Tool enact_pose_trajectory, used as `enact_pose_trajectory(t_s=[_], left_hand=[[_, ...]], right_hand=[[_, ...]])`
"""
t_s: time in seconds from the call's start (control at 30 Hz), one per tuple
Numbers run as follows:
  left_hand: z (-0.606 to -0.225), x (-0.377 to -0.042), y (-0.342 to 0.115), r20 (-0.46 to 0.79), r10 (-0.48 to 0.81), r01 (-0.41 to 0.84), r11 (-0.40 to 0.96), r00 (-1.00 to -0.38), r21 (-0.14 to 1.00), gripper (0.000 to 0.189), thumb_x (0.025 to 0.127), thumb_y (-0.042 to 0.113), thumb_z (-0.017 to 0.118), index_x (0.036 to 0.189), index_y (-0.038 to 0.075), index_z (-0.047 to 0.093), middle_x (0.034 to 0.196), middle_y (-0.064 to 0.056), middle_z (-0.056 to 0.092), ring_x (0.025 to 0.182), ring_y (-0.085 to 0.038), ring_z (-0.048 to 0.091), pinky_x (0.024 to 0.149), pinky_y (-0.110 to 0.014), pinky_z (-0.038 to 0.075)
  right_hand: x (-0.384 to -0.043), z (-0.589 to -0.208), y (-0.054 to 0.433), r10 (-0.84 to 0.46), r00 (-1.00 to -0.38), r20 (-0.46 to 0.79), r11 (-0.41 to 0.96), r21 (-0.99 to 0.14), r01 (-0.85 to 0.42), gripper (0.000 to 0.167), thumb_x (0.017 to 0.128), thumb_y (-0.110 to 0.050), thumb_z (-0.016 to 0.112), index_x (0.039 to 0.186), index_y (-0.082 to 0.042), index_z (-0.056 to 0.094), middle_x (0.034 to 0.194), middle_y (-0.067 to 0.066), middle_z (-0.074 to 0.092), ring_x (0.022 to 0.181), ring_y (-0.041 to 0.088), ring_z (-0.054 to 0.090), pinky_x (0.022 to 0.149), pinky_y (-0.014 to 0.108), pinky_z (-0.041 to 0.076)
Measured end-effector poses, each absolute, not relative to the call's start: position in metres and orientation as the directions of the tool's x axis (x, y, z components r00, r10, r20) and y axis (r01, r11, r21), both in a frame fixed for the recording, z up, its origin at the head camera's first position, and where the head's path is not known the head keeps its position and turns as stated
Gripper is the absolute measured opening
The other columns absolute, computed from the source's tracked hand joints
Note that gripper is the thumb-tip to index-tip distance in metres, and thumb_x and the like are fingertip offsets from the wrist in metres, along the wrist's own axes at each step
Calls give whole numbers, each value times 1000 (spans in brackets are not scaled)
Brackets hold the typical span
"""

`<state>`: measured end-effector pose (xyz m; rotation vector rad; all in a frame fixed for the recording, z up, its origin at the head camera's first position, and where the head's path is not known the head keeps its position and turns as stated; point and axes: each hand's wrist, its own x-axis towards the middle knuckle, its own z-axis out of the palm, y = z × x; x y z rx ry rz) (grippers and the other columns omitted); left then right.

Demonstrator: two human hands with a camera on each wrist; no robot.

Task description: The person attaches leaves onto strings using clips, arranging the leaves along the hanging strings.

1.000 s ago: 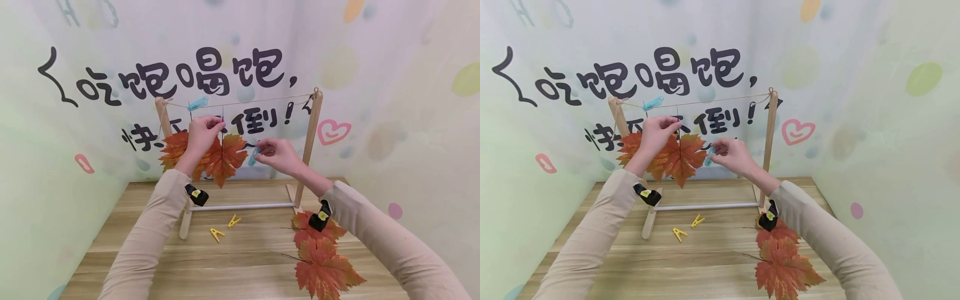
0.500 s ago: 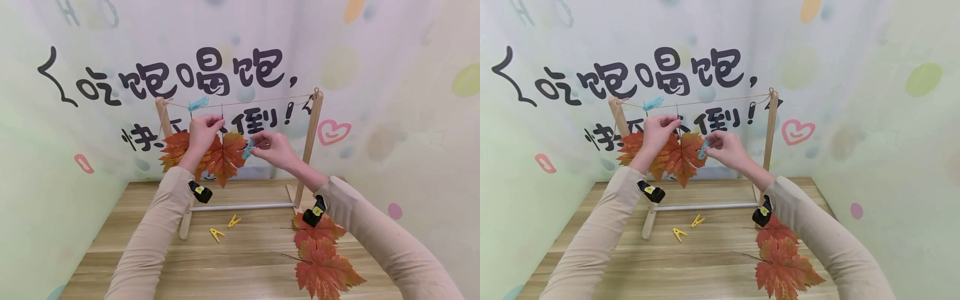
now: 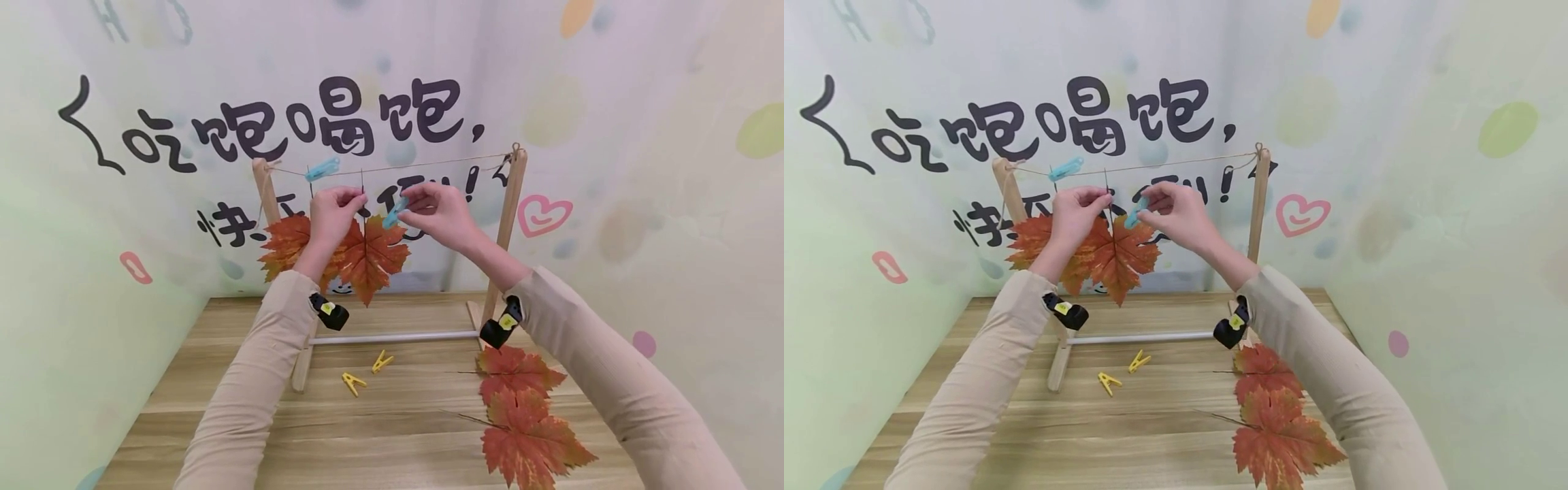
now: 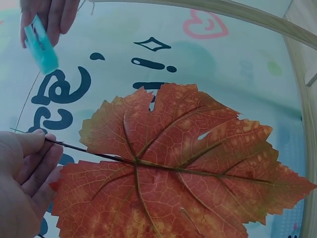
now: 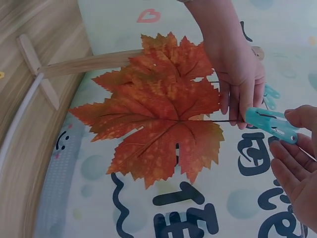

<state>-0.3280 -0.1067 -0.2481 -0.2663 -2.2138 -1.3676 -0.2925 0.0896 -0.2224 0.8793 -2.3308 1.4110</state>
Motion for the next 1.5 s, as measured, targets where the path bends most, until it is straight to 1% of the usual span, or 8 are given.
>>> enact_pose_trajectory(t_s=[0.07, 0.23, 0.4, 0.63, 0.87, 1.07, 1.2, 1.5], left_hand=[[-248, -328, -105, 521, -107, 418, 472, -847, 776, 22, 84, 18, 65, 97, 1, 70, 91, -13, 69, 81, -19, 63, 73, -26, 50], [-246, -327, -101, 537, -93, 436, 475, -839, 764, 22, 84, 18, 66, 96, 0, 70, 90, -13, 69, 81, -20, 64, 74, -27, 51], [-245, -326, -99, 549, -103, 444, 474, -829, 760, 22, 83, 17, 66, 95, 0, 70, 90, -14, 69, 81, -20, 64, 74, -28, 51], [-246, -327, -100, 550, -115, 444, 467, -827, 765, 22, 84, 17, 65, 95, -1, 70, 89, -14, 69, 81, -20, 64, 74, -28, 51], [-244, -327, -99, 543, -132, 431, 468, -829, 771, 20, 84, 17, 65, 94, 0, 71, 89, -13, 69, 79, -20, 64, 70, -26, 50], [-246, -329, -100, 537, -132, 420, 480, -833, 770, 21, 84, 17, 65, 94, 0, 71, 89, -13, 69, 80, -20, 64, 73, -27, 51], [-247, -330, -100, 528, -138, 410, 477, -838, 777, 20, 84, 18, 65, 94, 1, 71, 89, -12, 69, 80, -20, 65, 74, -27, 51], [-248, -333, -101, 542, -145, 420, 481, -828, 770, 20, 85, 17, 64, 95, 0, 70, 91, -12, 69, 81, -20, 64, 74, -28, 51]], right_hand=[[-295, -218, 88, -345, -782, 519, 365, -693, -621, 29, 78, -6, 69, 104, 4, 61, 94, 15, 65, 83, 20, 63, 75, 26, 51], [-300, -209, 83, -339, -790, 511, 398, -683, -613, 28, 79, -7, 67, 104, 3, 61, 93, 13, 65, 83, 19, 63, 75, 24, 51], [-308, -201, 76, -300, -777, 553, 372, -682, -630, 30, 79, -7, 68, 106, 4, 61, 94, 15, 65, 83, 20, 64, 75, 23, 51], [-321, -196, 72, -202, -755, 624, 318, -687, -653, 29, 78, -8, 70, 103, 5, 62, 93, 16, 65, 81, 18, 63, 76, 22, 51], [-328, -194, 69, -147, -716, 683, 284, -664, -691, 27, 78, -6, 70, 101, 5, 63, 93, 15, 65, 79, 15, 62, 74, 20, 51], [-330, -191, 64, -158, -708, 689, 328, -639, -695, 26, 77, -6, 71, 101, 3, 64, 91, 13, 66, 79, 15, 63, 73, 19, 50], [-332, -189, 60, -181, -687, 704, 364, -601, -712, 25, 77, -6, 70, 99, 4, 64, 90, 14, 66, 78, 17, 64, 72, 19, 51], [-335, -185, 54, -164, -649, 743, 443, -532, -721, 20, 77, -7, 70, 93, 4, 67, 88, 13, 68, 76, 18, 65, 70, 18, 50]])
